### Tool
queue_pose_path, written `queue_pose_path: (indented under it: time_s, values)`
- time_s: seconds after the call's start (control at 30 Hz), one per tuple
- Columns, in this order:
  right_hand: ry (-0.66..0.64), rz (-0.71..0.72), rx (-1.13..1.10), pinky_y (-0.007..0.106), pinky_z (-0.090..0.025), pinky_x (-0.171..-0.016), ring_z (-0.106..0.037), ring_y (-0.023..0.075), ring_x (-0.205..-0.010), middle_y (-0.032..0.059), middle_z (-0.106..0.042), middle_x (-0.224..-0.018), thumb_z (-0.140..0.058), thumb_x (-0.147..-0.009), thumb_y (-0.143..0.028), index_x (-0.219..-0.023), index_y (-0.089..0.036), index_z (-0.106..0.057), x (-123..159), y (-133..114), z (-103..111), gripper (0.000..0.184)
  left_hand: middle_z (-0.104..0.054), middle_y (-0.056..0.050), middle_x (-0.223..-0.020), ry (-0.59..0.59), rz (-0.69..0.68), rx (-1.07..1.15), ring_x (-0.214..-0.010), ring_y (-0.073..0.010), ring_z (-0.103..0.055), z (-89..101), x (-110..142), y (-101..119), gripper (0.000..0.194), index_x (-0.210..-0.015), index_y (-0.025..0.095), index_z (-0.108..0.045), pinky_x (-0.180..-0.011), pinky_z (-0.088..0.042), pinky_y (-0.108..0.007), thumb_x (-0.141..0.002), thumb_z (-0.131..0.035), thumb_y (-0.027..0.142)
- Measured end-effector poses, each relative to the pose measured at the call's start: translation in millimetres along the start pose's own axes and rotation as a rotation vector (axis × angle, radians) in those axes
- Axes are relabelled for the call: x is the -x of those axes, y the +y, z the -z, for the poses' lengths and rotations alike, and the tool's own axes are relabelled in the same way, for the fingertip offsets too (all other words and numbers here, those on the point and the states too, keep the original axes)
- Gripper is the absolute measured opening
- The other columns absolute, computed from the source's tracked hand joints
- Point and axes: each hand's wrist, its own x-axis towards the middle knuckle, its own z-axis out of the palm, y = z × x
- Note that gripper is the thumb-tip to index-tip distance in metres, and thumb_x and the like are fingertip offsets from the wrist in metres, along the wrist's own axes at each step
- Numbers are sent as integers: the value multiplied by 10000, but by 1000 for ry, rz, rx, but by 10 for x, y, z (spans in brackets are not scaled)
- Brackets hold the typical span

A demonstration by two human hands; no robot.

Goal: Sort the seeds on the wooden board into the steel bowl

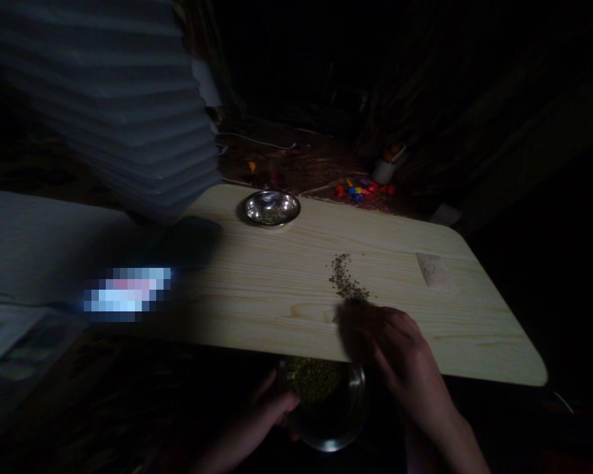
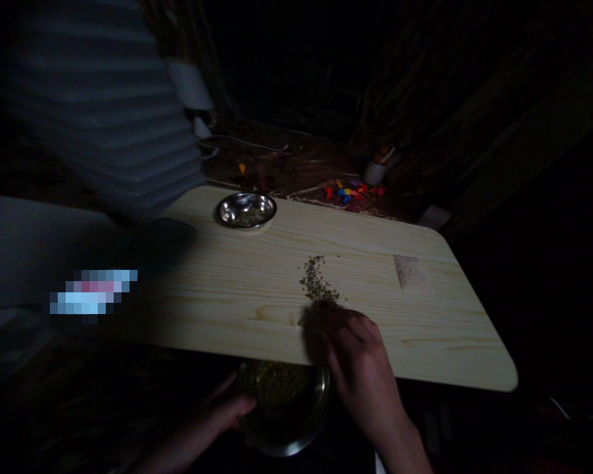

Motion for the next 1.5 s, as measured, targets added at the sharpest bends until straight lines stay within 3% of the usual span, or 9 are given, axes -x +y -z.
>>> queue_pose_path:
  time_s: [0.17, 0.33, 0.67, 0.87, 1.23, 1.5]
  values:
    - [-18, -6, 3, 519, -505, -959, -589, 301, -1114, 121, -684, -1125, -545, -965, -150, -1026, -215, -672, -7, -3, -6, 155, -736, -97, -981, 21, 37, -35, -771, -213, -650, -15, 32, 65, 459, -1203, 172, -659, -688, -538, -321, -775, -637, 337]
    - [-23, -6, 14, 523, -494, -968, -578, 306, -1122, 131, -678, -1139, -542, -968, -148, -991, -205, -667, -9, -18, -14, 139, -735, -107, -1041, 11, 18, -29, -800, -221, -654, -4, 34, 72, 453, -1196, 180, -660, -700, -531, -322, -777, -640, 351]
    - [-24, 5, 18, 513, -498, -952, -588, 298, -1088, 127, -685, -1099, -549, -966, -138, -1015, -195, -673, -33, -27, -10, 145, -728, -60, -986, 18, 30, -14, -780, -207, -637, -7, 56, 77, 412, -1191, 206, -647, -709, -522, -323, -796, -627, 322]
    - [-12, 5, 18, 510, -500, -964, -598, 297, -1110, 120, -693, -1127, -553, -957, -132, -1056, -206, -684, -21, -15, -23, 181, -684, -53, -896, 3, 15, -61, -767, -211, -608, 5, 36, 40, 435, -1167, 176, -606, -719, -517, -340, -788, -605, 389]
    - [-2, 11, -2, 504, -505, -964, -605, 285, -1111, 104, -703, -1143, -565, -962, -139, -1087, -215, -688, -28, 1, -35, 191, -672, -41, -908, 4, 50, -63, -831, -226, -616, 39, 29, 5, 388, -1180, 196, -599, -769, -493, -352, -829, -610, 361]
    - [-17, 2, -10, 514, -513, -962, -608, 288, -1116, 109, -702, -1154, -556, -972, -154, -1098, -221, -682, -33, 15, -40, 191, -682, -43, -898, 15, 39, -75, -823, -228, -617, 43, 58, 43, 308, -1087, 207, -641, -764, -495, -355, -825, -626, 369]
